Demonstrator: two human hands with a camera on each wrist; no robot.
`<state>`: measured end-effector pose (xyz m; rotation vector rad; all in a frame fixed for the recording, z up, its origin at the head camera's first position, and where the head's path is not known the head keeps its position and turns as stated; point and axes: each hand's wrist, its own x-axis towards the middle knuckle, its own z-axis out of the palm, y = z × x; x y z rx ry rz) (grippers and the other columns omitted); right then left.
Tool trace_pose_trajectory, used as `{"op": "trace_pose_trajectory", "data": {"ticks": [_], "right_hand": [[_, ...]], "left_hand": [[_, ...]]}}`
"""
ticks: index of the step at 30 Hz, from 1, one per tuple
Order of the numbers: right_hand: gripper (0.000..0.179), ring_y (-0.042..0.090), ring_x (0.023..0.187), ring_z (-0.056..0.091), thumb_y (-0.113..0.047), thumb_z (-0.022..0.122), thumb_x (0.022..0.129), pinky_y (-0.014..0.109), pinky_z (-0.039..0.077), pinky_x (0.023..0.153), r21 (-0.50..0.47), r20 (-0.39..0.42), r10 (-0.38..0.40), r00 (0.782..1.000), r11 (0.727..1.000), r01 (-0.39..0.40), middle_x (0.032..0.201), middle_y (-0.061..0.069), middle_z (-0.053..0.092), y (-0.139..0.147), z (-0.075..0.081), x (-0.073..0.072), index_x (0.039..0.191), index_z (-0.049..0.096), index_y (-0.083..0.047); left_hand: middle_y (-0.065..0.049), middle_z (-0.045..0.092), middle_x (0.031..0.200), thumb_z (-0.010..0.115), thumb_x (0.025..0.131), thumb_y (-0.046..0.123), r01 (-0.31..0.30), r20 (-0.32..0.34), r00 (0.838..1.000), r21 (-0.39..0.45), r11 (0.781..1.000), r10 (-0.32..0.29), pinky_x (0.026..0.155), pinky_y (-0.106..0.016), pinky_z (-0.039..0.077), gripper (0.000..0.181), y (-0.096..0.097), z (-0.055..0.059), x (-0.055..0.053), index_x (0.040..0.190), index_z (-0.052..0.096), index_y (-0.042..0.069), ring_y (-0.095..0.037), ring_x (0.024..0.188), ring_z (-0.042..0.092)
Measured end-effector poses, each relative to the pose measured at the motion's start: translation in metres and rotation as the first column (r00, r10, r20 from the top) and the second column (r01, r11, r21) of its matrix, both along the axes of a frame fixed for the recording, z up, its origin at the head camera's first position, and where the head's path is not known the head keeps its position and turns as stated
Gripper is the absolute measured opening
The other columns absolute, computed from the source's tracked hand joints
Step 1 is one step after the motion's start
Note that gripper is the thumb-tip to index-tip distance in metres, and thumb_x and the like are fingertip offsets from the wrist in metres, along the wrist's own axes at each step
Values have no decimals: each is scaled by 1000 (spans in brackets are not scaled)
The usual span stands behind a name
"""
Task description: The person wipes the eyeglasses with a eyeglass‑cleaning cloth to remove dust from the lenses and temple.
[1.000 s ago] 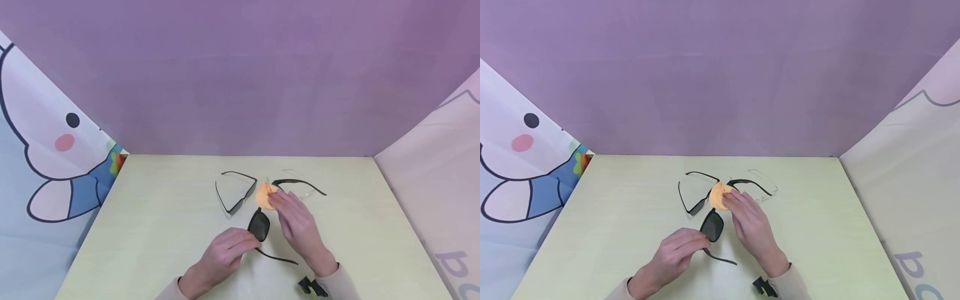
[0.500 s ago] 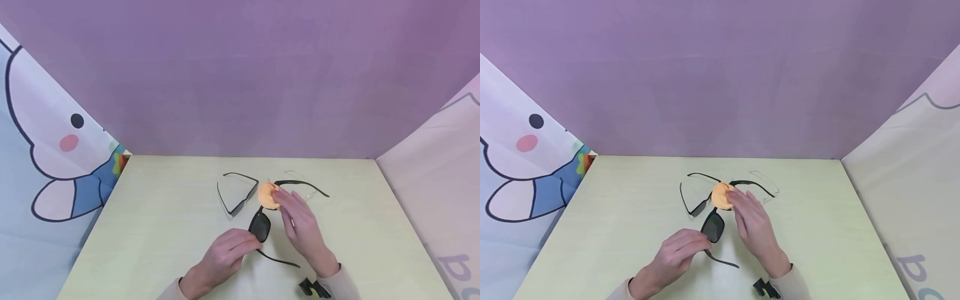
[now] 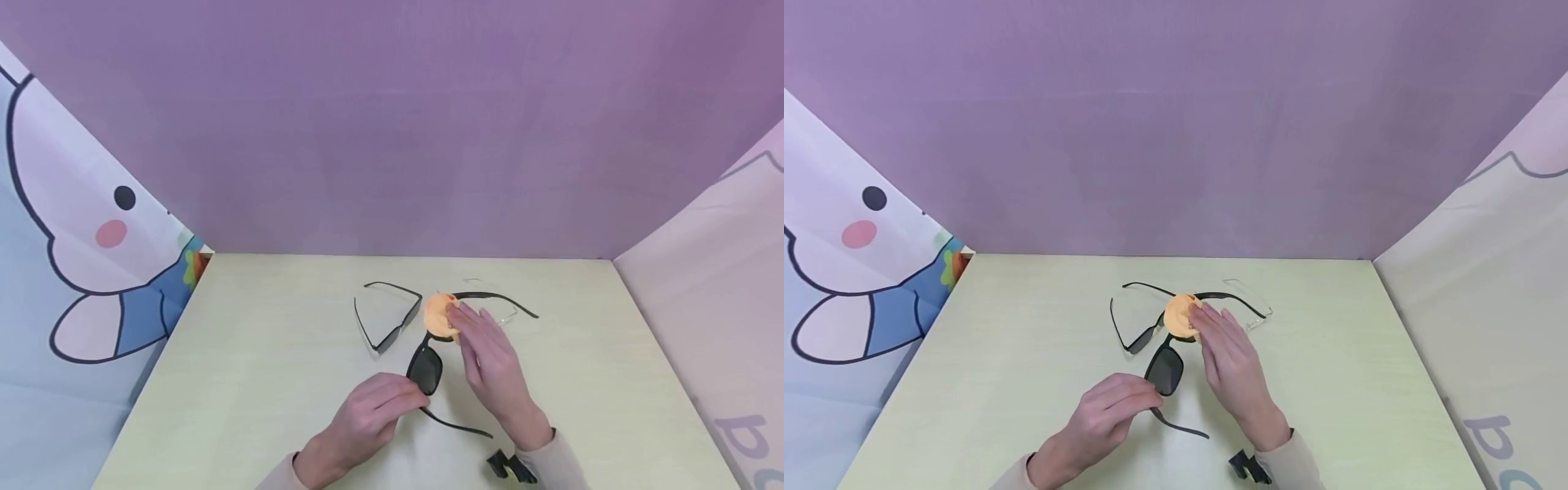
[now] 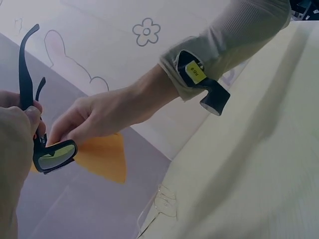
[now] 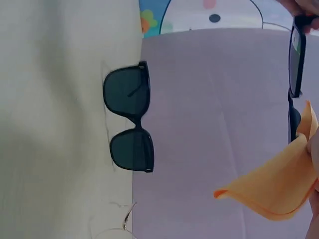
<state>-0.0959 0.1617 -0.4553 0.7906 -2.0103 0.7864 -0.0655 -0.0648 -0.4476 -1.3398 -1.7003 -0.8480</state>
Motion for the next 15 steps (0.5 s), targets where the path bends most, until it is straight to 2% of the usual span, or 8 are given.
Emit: {"op": "trace_pose_trajectory", "data": {"ticks": [2,8,10,15], "right_hand": [[31,32,122,67,-14,49,109,39,39,120,-13,13,1,1000,1000,-1,122,18,73,0,0,-1,124,69,5],[30,27,127,64,-11,51,109,40,43,117,-104,28,162,986,982,-158,119,24,72,-7,-8,6,119,69,10],[30,27,127,64,-11,51,109,39,42,117,-104,25,154,988,983,-150,119,25,72,-6,-9,6,120,68,10],[33,27,130,62,-16,50,110,40,38,121,-102,52,40,998,994,-35,125,20,71,1,-5,2,123,69,7]], "left_hand": [[-5,75,93,46,104,-7,0,-2,1000,2,1000,0,86,-23,58,33,0,1,0,97,77,2,-16,88,70],[-5,75,93,48,105,-4,-8,12,1000,6,1000,8,86,-22,58,31,1,1,0,97,77,2,-16,88,70],[-5,75,93,48,105,-3,-3,18,1000,10,1000,3,85,-22,58,30,1,1,0,97,77,2,-16,87,70],[-6,75,93,48,105,-4,9,18,1000,13,1000,-9,85,-22,59,31,2,1,0,97,77,1,-16,88,71]]}}
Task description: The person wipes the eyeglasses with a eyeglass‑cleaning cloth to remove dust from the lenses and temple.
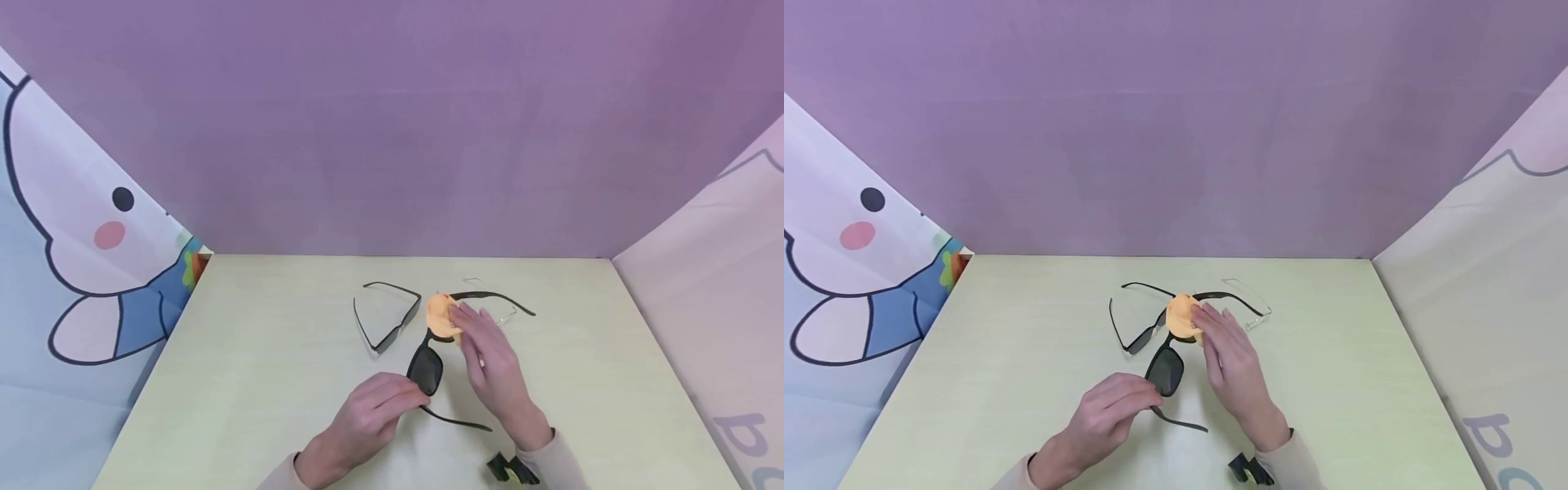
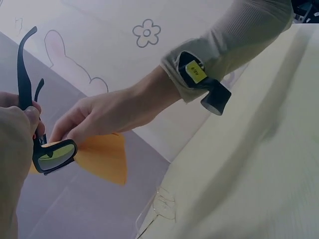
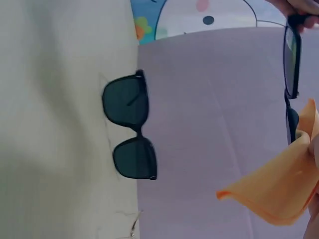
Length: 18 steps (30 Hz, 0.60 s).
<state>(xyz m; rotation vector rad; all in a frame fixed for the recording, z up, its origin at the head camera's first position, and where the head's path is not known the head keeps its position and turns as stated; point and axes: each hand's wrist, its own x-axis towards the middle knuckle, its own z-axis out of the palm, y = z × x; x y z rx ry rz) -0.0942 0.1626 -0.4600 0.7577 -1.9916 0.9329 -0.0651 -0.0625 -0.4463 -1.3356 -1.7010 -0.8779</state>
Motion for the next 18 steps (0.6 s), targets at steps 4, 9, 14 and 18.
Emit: {"op": "trace_pose_trajectory", "data": {"ticks": [4,9,14,18], "right_hand": [[32,26,131,61,-15,50,110,40,39,120,-22,-5,43,999,999,-43,123,23,71,-4,-2,2,122,68,8],[31,26,129,62,-12,51,109,39,41,118,-41,-24,103,994,994,-104,118,26,71,-12,-10,7,120,68,11],[30,30,127,64,-13,51,108,42,41,119,-33,-25,-7,1000,999,6,122,22,72,-6,-8,3,121,69,8],[30,29,128,63,-13,52,108,43,41,119,-29,-33,-35,999,999,34,124,22,71,-5,-7,1,120,70,7]], "left_hand": [[-5,75,93,48,105,-4,-13,2,1000,3,1000,13,85,-22,59,30,-1,-1,0,98,77,2,-16,88,70],[-5,75,93,48,106,-2,-24,34,999,5,1000,24,85,-23,58,30,-2,-3,0,98,76,2,-16,88,70],[-5,75,94,48,105,-3,-10,33,999,3,1000,10,85,-23,58,30,-1,-4,1,99,76,2,-16,89,70],[-5,75,94,48,104,-4,-15,23,1000,10,1000,15,85,-23,59,30,-2,-2,1,99,76,2,-16,89,70]]}}
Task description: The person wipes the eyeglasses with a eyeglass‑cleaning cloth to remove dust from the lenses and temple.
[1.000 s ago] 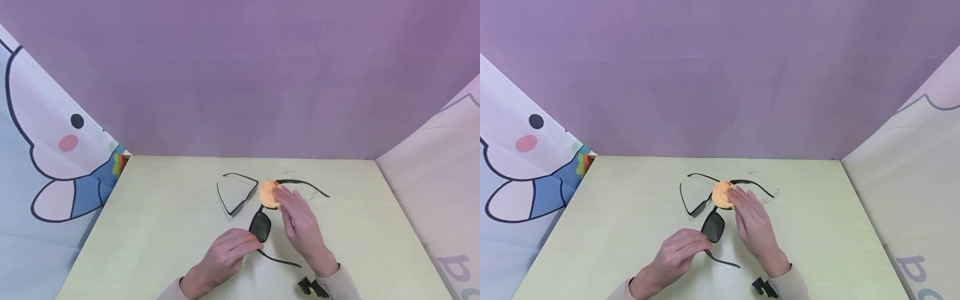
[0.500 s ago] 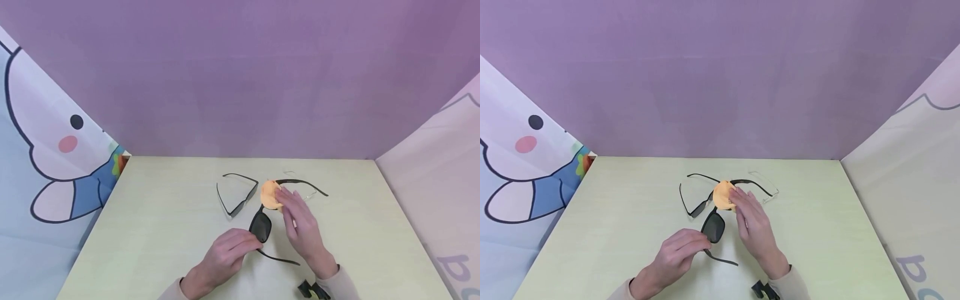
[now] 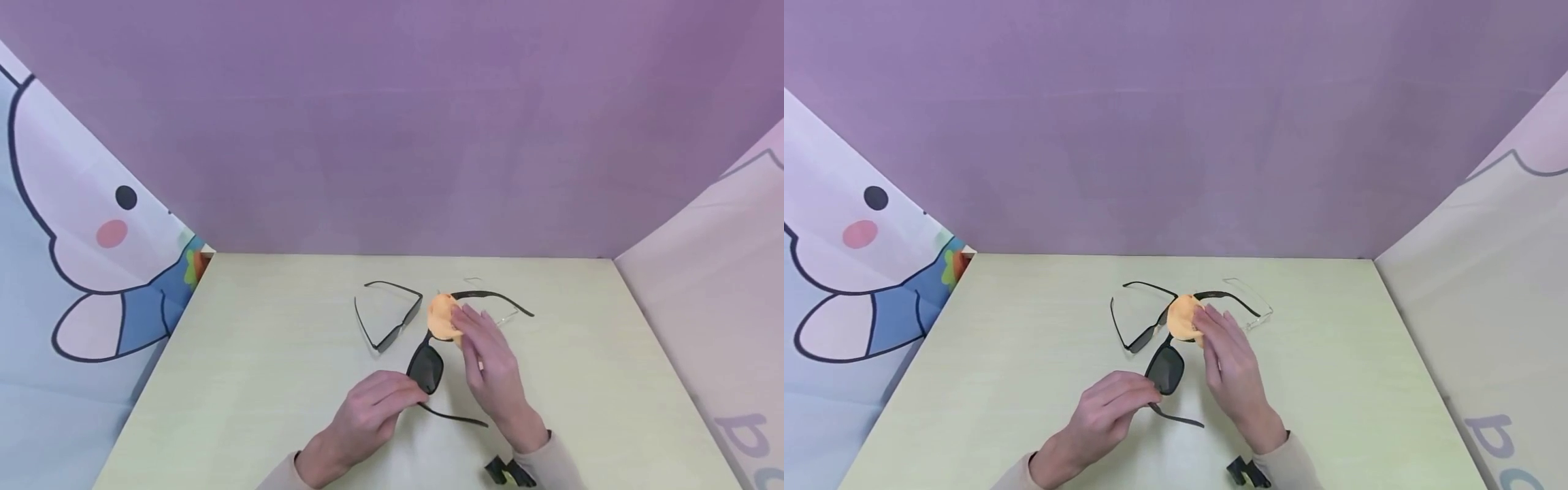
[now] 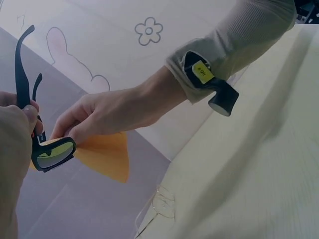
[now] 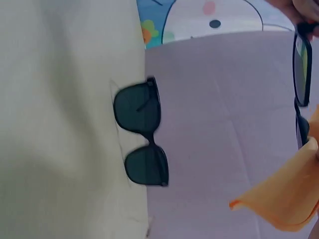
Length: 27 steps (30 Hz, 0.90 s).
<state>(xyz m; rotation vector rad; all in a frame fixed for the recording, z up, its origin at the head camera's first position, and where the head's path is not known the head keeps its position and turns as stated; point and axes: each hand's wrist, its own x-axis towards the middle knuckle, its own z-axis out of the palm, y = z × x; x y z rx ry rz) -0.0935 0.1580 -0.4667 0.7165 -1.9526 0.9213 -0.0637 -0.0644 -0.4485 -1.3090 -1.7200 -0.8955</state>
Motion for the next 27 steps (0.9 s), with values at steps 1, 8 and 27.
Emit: {"op": "trace_pose_trajectory", "data": {"ticks": [1,8,27], "right_hand": [[29,29,129,63,-13,52,108,43,41,118,-3,-10,8,1000,1000,-8,122,22,72,-1,-1,1,119,70,8],[28,26,128,63,-10,53,107,40,40,119,10,-72,38,997,999,-37,118,24,73,-4,-4,5,116,70,11],[27,34,122,66,-8,53,107,42,40,119,12,-86,-52,995,999,53,117,24,73,0,-5,5,115,70,11]], "left_hand": [[-5,75,94,48,104,-4,-1,0,1000,1,1000,1,86,-23,59,30,0,0,0,99,76,2,-16,89,70],[-5,75,93,47,105,-4,2,-1,1000,6,1000,-2,85,-22,59,31,0,1,-1,97,77,2,-16,88,71],[-6,75,94,47,105,-4,7,7,1000,3,1000,-7,85,-23,59,30,-2,3,0,98,76,1,-16,89,71]]}}
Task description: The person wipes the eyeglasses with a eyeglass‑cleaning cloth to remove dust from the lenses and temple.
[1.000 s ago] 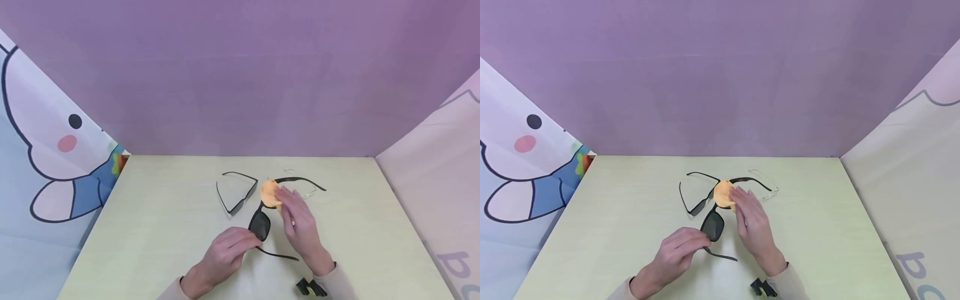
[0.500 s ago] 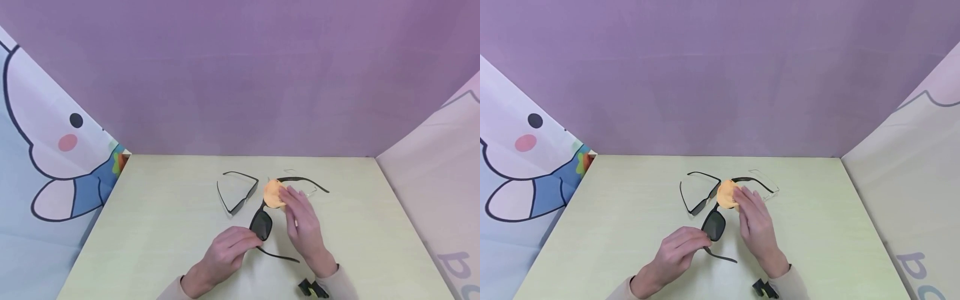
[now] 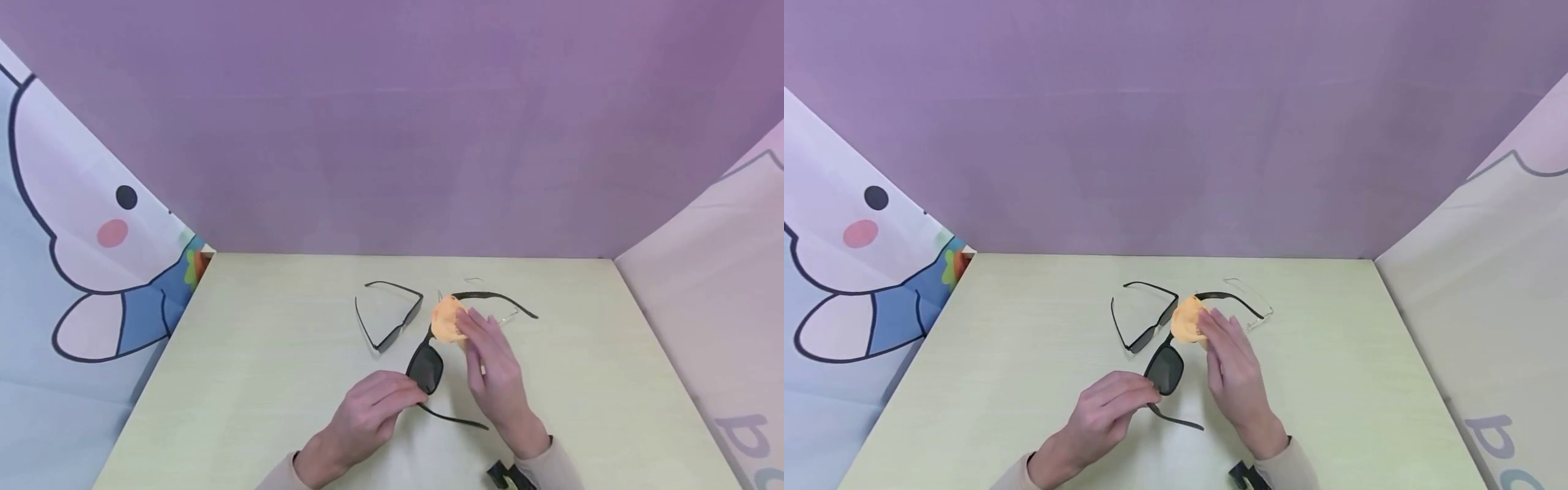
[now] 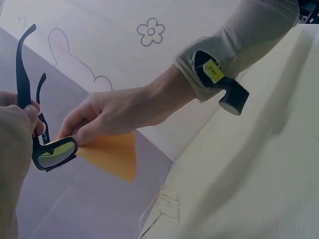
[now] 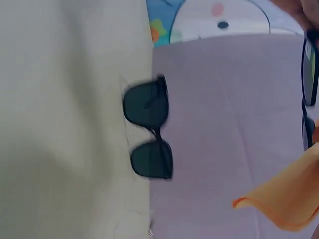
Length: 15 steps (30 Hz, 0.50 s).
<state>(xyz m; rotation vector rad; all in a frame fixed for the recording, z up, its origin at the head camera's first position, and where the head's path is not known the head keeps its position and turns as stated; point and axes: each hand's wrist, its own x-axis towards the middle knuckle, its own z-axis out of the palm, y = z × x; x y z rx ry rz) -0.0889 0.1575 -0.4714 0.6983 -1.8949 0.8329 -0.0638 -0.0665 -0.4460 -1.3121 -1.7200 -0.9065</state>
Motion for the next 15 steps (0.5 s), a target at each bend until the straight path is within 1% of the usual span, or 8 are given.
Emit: {"op": "trace_pose_trajectory", "data": {"ticks": [2,3,5,8,10,11,14,15], "right_hand": [[28,33,123,65,-9,53,107,43,40,119,-5,10,-16,1000,1000,16,118,24,73,1,1,0,116,70,11],[28,33,124,65,-8,53,107,44,40,119,-8,9,-9,1000,1000,9,117,25,73,1,1,0,115,70,11],[28,31,125,65,-8,52,107,43,40,118,-14,15,21,1000,1000,-21,117,25,72,-3,-1,3,115,70,11],[28,30,125,65,-8,52,107,42,40,118,-22,24,86,996,996,-85,118,26,72,-10,-7,8,114,70,12],[28,30,124,66,-9,52,107,40,40,119,-28,39,113,993,993,-112,118,26,72,-11,-9,10,115,70,12],[29,30,124,66,-10,52,107,40,40,119,-32,50,114,992,993,-112,118,26,72,-10,-9,11,115,70,11],[27,28,124,65,-8,53,106,39,41,118,-79,94,95,991,993,-88,118,25,72,-7,-6,12,116,70,10],[25,28,124,66,-5,54,104,39,42,118,-105,109,91,990,991,-80,117,25,72,-5,-5,12,116,70,10]], "left_hand": [[-6,75,94,47,105,-4,3,0,1000,-1,1000,-3,85,-23,59,30,0,1,1,98,76,1,-16,89,70],[-5,75,94,48,105,-4,3,-1,1000,-2,1000,-3,85,-23,59,30,0,1,0,98,76,1,-16,89,70],[-5,75,94,48,105,-4,0,2,1000,-4,1000,0,86,-23,59,30,0,0,1,98,76,1,-16,89,71],[-5,75,94,50,105,-1,-14,23,1000,-7,1000,14,87,-23,58,27,-1,-2,1,99,77,2,-16,89,71],[-4,75,95,52,105,2,-22,47,999,-9,1000,23,89,-23,58,25,-2,-5,1,100,77,2,-16,90,71],[-4,75,96,53,105,3,-24,65,998,-12,1000,25,89,-23,58,24,-2,-6,1,101,76,3,-16,91,71],[-3,75,97,56,105,7,-22,117,993,-19,1000,24,89,-23,58,20,-2,-9,1,103,75,3,-15,91,70],[-3,75,98,57,105,9,-19,141,990,-21,1000,22,89,-22,57,19,-2,-10,2,104,75,3,-14,91,70]]}}
